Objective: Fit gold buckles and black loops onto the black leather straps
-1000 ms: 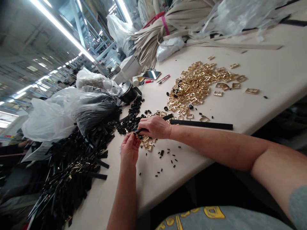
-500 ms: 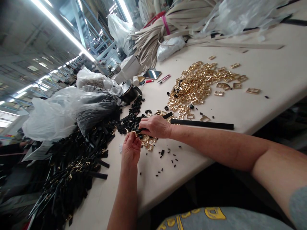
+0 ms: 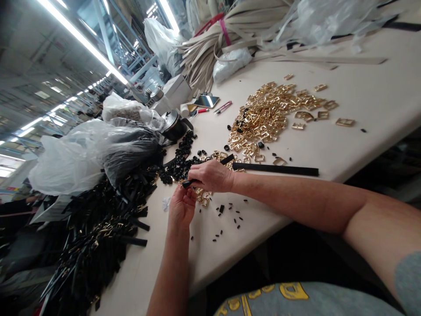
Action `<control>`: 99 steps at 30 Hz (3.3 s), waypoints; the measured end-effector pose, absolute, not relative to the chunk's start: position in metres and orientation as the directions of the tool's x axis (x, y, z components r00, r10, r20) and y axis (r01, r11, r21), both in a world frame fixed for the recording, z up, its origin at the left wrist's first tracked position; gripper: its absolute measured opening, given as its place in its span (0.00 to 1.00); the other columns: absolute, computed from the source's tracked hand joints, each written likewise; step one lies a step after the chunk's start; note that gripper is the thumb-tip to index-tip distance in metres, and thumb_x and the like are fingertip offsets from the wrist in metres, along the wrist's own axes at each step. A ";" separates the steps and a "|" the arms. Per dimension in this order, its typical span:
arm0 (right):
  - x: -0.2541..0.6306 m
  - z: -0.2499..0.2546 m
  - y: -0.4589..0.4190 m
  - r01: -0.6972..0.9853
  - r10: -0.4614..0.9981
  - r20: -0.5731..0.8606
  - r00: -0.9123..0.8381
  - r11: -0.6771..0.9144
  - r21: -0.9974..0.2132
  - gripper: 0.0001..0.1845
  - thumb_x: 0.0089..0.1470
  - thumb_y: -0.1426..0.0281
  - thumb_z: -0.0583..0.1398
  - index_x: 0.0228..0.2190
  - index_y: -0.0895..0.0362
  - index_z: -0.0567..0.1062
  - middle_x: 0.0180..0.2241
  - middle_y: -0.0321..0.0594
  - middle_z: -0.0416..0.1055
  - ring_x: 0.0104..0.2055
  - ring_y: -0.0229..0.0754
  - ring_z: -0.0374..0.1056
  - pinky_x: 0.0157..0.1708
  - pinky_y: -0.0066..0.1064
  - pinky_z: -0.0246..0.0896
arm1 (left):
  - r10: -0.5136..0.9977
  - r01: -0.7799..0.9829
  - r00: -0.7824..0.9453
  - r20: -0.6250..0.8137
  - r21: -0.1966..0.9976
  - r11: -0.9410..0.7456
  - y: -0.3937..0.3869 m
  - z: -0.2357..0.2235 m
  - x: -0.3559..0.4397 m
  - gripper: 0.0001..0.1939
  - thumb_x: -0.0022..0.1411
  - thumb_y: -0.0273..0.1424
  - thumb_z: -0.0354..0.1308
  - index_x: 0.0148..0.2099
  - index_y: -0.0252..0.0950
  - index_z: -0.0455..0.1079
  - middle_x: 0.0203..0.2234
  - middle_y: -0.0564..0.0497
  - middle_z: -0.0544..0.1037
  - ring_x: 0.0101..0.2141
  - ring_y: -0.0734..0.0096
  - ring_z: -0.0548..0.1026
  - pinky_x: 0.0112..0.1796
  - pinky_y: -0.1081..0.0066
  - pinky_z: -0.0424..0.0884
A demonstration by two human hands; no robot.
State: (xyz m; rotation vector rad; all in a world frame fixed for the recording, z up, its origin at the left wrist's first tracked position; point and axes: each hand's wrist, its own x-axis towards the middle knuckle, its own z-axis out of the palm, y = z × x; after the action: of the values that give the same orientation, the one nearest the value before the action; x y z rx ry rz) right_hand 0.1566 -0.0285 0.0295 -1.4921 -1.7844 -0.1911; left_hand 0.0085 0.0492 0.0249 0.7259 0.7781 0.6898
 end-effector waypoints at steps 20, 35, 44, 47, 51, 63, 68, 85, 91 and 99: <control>0.158 0.024 -0.026 0.905 0.810 0.586 0.008 0.243 -0.348 0.10 0.61 0.66 0.57 0.33 0.59 0.75 0.31 0.38 0.72 0.29 0.35 0.64 0.27 0.28 0.50 | 0.757 -0.245 0.527 -0.387 0.783 0.571 0.046 0.030 0.010 0.08 0.55 0.26 0.65 0.38 0.35 0.71 0.30 0.54 0.77 0.25 0.85 0.74 0.29 0.83 0.71; 0.155 0.027 -0.028 0.894 0.805 0.592 0.029 0.244 -0.375 0.08 0.58 0.69 0.57 0.34 0.60 0.75 0.32 0.40 0.73 0.30 0.37 0.66 0.29 0.27 0.53 | 0.829 -0.225 0.529 -0.182 0.912 0.343 0.042 0.023 0.011 0.19 0.44 0.31 0.72 0.40 0.37 0.74 0.32 0.55 0.78 0.28 0.82 0.75 0.33 0.79 0.71; 0.157 0.053 -0.034 0.701 0.959 0.256 0.125 0.097 -0.706 0.10 0.50 0.73 0.58 0.35 0.58 0.76 0.27 0.36 0.73 0.27 0.35 0.63 0.29 0.26 0.52 | 0.825 -0.311 0.524 -0.212 0.854 0.417 0.052 0.025 0.005 0.17 0.42 0.29 0.73 0.37 0.36 0.76 0.32 0.54 0.78 0.28 0.83 0.75 0.32 0.82 0.71; 0.159 0.057 -0.035 0.761 0.979 0.177 0.103 0.037 -0.648 0.10 0.49 0.72 0.57 0.34 0.58 0.76 0.26 0.37 0.72 0.26 0.35 0.60 0.27 0.26 0.48 | 0.815 -0.314 0.535 -0.223 0.843 0.437 0.053 0.026 0.004 0.15 0.43 0.28 0.73 0.35 0.36 0.76 0.30 0.54 0.79 0.28 0.82 0.76 0.30 0.83 0.71; 0.159 0.058 -0.035 0.824 0.987 0.148 0.069 0.027 -0.566 0.08 0.50 0.72 0.55 0.31 0.58 0.74 0.26 0.39 0.71 0.26 0.36 0.58 0.27 0.27 0.45 | 0.840 -0.335 0.470 -0.272 0.825 0.455 0.055 0.030 0.005 0.12 0.46 0.24 0.71 0.35 0.36 0.75 0.29 0.54 0.80 0.27 0.82 0.76 0.29 0.83 0.71; 0.136 0.034 -0.031 0.790 0.953 0.286 0.104 0.095 -0.605 0.11 0.59 0.67 0.55 0.27 0.58 0.69 0.25 0.36 0.67 0.25 0.35 0.55 0.26 0.27 0.42 | 0.723 -0.427 0.509 -0.467 0.592 0.683 0.040 0.027 0.013 0.03 0.59 0.23 0.62 0.34 0.34 0.73 0.28 0.56 0.79 0.28 0.84 0.76 0.29 0.84 0.71; 0.142 0.030 -0.029 0.802 0.937 0.333 0.101 0.121 -0.585 0.16 0.60 0.62 0.54 0.24 0.57 0.66 0.23 0.35 0.64 0.24 0.34 0.53 0.26 0.28 0.41 | 0.743 -0.401 0.544 -0.389 0.658 0.638 0.038 0.027 0.014 0.07 0.52 0.24 0.68 0.32 0.34 0.72 0.28 0.56 0.79 0.27 0.83 0.75 0.29 0.83 0.70; 0.151 0.043 -0.032 0.682 0.964 0.240 0.117 0.098 -0.725 0.12 0.55 0.63 0.56 0.27 0.58 0.71 0.22 0.33 0.65 0.23 0.32 0.53 0.26 0.26 0.43 | 0.881 -0.345 0.460 -0.110 0.892 0.291 0.044 0.028 0.008 0.13 0.45 0.31 0.72 0.33 0.36 0.74 0.29 0.55 0.79 0.29 0.79 0.77 0.35 0.78 0.71; 0.149 0.045 -0.032 0.665 0.964 0.233 0.125 0.093 -0.741 0.05 0.51 0.73 0.54 0.28 0.59 0.70 0.23 0.33 0.63 0.25 0.33 0.53 0.27 0.26 0.46 | 0.840 -0.367 0.495 -0.222 0.823 0.434 0.045 0.030 0.011 0.13 0.45 0.27 0.71 0.35 0.35 0.74 0.31 0.53 0.80 0.30 0.79 0.77 0.35 0.79 0.72; 0.147 0.046 -0.032 0.609 0.956 0.235 0.178 0.080 -0.789 0.04 0.49 0.75 0.54 0.24 0.58 0.66 0.21 0.31 0.60 0.24 0.33 0.54 0.27 0.25 0.47 | 0.790 -0.349 0.545 -0.282 0.780 0.519 0.039 0.025 0.016 0.08 0.50 0.24 0.69 0.34 0.34 0.74 0.31 0.53 0.81 0.32 0.80 0.78 0.38 0.80 0.71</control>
State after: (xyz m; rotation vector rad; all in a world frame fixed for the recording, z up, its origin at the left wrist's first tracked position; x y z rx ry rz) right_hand 0.1470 -0.0319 0.0455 -1.6209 -1.5226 0.5236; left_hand 0.0161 0.0390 0.0254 0.7310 0.6894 0.7514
